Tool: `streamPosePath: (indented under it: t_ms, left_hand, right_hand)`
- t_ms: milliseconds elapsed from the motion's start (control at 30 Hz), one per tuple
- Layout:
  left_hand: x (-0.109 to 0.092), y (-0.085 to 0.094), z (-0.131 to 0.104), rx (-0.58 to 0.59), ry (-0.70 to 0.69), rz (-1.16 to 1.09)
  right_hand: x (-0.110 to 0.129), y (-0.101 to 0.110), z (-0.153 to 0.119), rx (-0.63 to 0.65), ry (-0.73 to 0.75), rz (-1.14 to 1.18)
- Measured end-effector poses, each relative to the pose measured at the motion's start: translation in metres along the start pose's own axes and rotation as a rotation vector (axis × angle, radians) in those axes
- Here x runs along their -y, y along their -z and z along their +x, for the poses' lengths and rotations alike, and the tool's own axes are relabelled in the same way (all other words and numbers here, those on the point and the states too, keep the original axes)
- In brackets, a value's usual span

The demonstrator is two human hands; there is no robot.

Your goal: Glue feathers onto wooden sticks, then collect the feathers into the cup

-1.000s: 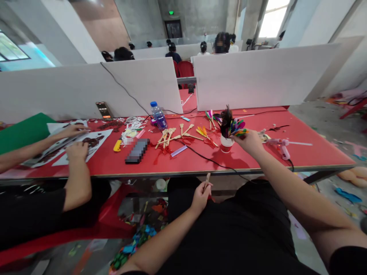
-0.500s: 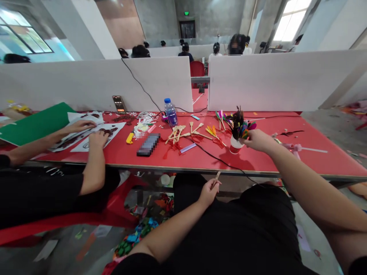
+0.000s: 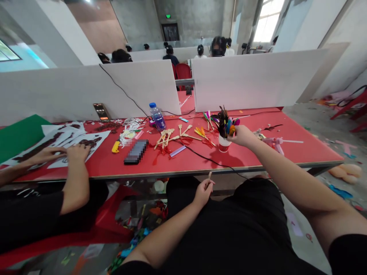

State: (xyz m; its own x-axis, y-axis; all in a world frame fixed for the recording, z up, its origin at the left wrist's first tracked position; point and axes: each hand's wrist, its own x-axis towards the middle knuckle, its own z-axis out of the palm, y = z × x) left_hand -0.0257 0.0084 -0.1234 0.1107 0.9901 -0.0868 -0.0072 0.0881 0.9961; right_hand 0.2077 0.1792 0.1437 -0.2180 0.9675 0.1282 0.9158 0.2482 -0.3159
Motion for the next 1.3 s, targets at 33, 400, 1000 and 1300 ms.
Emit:
streamPosePath:
  t_ms: [33, 400, 1000, 1300]
  left_hand:
    - [0.001, 0.0, 0.0, 0.022, 0.002, 0.02]
    - [-0.002, 0.002, -0.006, 0.107, -0.049, 0.111]
    - [0.007, -0.001, -0.009, 0.155, -0.078, 0.252]
    - [-0.011, 0.0, -0.016, 0.19, -0.118, 0.147]
  right_hand:
    - [0.0, 0.002, 0.001, 0.033, 0.001, 0.004]
    - [0.003, 0.012, -0.001, 0.056, 0.241, -0.09]
    - [-0.027, 0.004, 0.007, -0.111, 0.258, 0.119]
    - [-0.021, 0.022, -0.031, -0.31, 0.293, 0.113]
